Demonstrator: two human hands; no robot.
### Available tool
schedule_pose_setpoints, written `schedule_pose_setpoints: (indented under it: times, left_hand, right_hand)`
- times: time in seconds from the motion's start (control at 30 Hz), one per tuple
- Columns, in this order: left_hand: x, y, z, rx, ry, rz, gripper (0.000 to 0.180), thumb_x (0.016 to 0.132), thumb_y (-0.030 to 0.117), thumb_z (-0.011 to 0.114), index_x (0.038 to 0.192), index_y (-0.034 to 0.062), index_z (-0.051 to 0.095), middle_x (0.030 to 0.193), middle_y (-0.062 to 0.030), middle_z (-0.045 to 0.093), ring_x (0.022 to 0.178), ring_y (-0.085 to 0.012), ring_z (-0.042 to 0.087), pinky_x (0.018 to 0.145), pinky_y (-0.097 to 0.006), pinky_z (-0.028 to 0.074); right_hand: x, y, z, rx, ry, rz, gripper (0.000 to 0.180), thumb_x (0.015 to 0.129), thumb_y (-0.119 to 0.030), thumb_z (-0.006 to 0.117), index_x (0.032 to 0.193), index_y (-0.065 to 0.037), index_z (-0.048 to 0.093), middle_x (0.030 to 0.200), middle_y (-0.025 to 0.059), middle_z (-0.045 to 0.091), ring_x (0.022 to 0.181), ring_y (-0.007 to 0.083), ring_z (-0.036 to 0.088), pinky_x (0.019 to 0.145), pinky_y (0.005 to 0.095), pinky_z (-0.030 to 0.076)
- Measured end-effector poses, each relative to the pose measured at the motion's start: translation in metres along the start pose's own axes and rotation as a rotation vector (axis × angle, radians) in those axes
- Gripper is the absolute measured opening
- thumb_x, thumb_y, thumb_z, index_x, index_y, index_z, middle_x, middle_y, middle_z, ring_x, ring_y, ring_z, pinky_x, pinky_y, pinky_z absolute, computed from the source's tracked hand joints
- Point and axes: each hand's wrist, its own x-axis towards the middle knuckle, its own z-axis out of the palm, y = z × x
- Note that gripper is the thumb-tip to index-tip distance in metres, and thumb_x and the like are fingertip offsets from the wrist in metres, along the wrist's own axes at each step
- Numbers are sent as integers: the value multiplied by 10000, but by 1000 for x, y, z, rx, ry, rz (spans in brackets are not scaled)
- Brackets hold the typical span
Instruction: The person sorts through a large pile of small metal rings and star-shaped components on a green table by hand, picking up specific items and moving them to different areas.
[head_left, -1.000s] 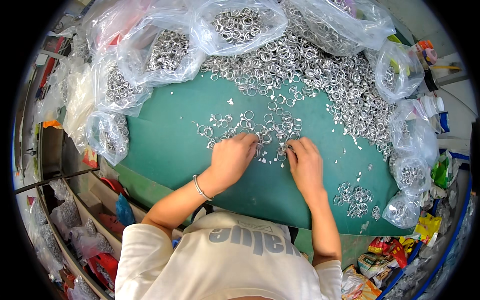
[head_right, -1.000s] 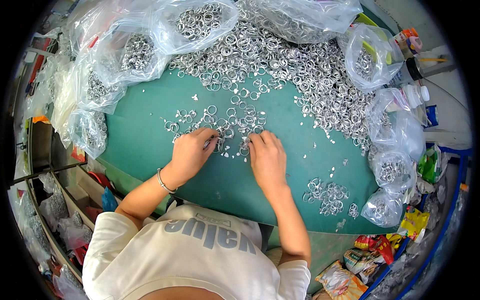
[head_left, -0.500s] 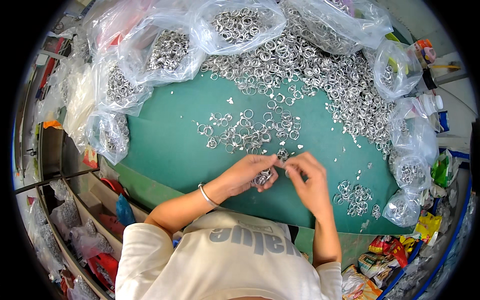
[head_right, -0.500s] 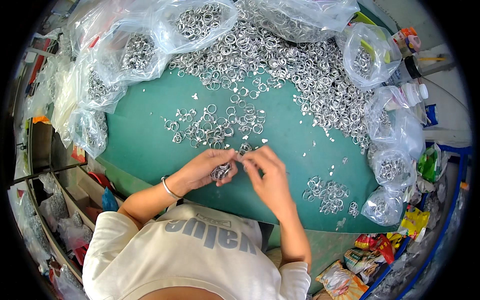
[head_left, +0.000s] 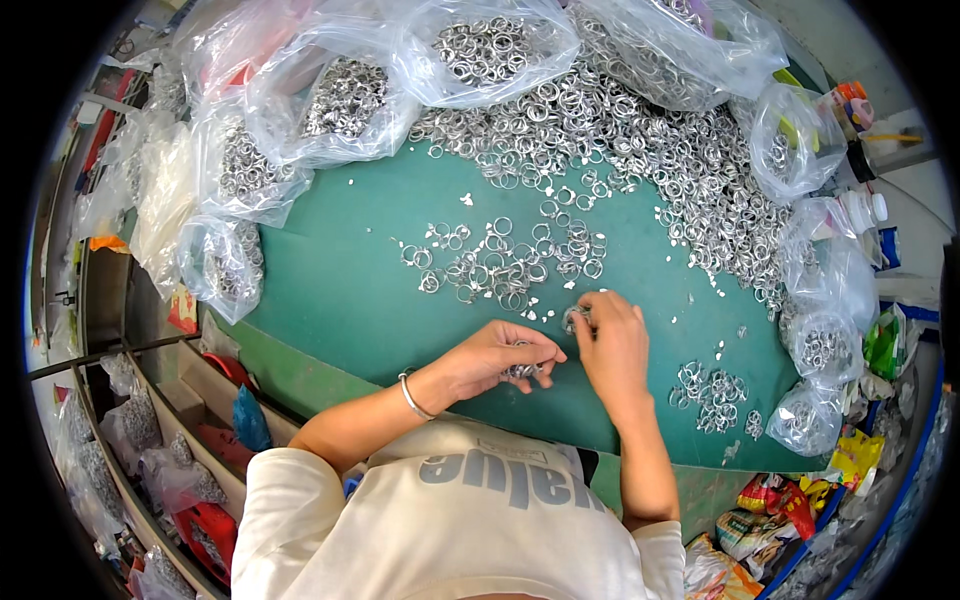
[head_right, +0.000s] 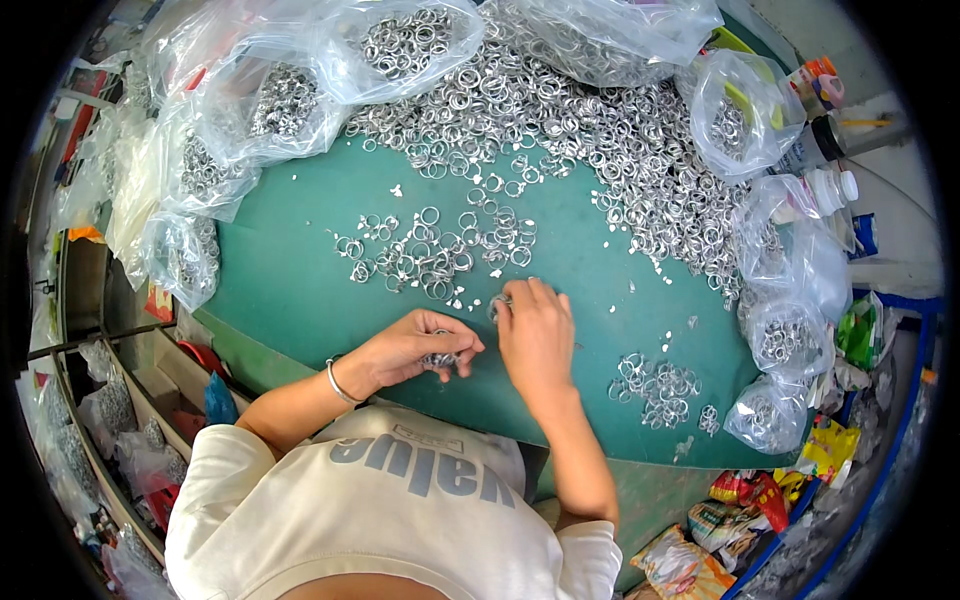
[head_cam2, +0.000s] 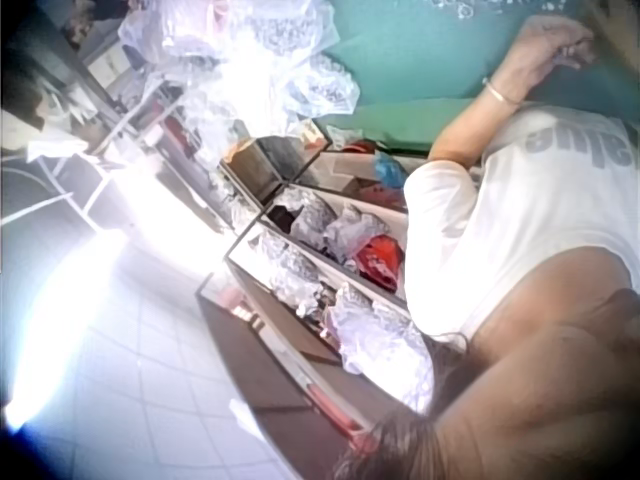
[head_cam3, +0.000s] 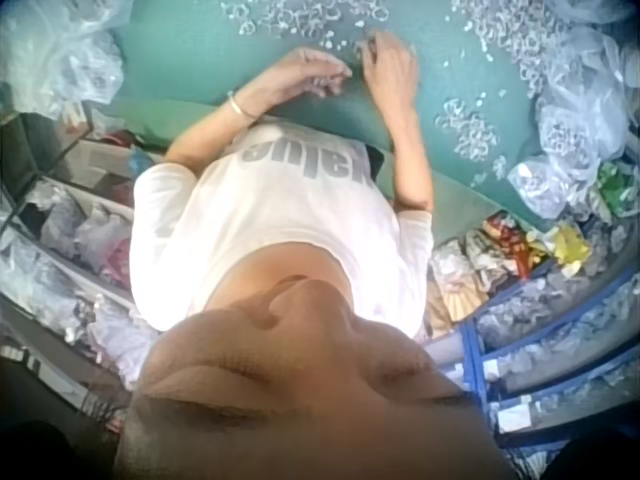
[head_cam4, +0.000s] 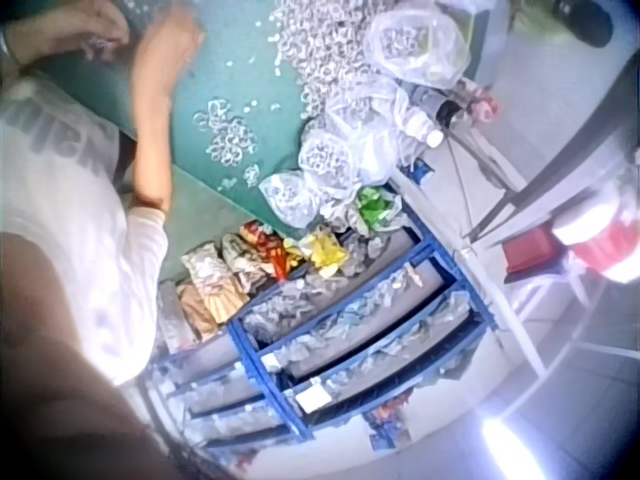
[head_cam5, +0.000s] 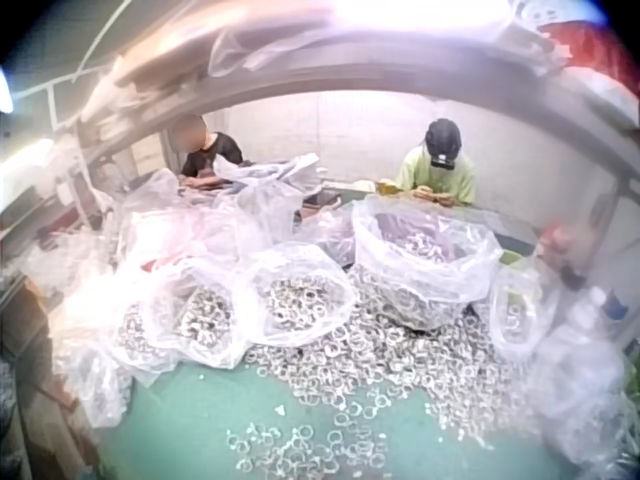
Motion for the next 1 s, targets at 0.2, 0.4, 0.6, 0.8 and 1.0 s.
schedule_pose_setpoints:
  times: [0.2,0.4,0.6,0.8,1.0]
  left_hand:
    - [-2,1,4,133,94,64,197,879,189,611,941,9,658,658,-5,571,563,-74,517,472,-205,410]
    - [5,-5,12,709,320,430,130,833,85,630,940,15,653,643,-26,598,560,-60,526,501,-228,427]
    - [9,-5,11,930,453,540,142,794,87,662,920,26,639,643,-66,622,541,-107,561,517,-257,444]
    - [13,-1,19,1112,515,637,187,768,144,687,929,65,632,667,-85,634,570,-240,608,537,-329,477]
    - [20,-5,28,1226,474,656,215,747,164,707,936,87,638,665,-71,622,578,-249,604,528,-343,472]
  right_hand:
    - [-7,11,-23,341,86,266,73,764,15,620,826,11,580,681,107,505,517,242,466,518,336,395]
    - [-11,5,-11,71,-4,70,160,773,-35,627,932,-32,617,714,107,522,653,259,522,621,364,413]
    - [-9,8,-18,-9,65,98,54,775,-34,617,823,-33,593,734,113,558,661,291,547,644,375,406]
    - [-30,23,-54,197,73,250,71,767,31,636,833,16,614,641,72,474,504,122,412,444,266,322]
    - [-32,17,-20,-127,168,-73,136,740,-31,660,873,-38,635,763,80,540,730,249,538,633,359,375]
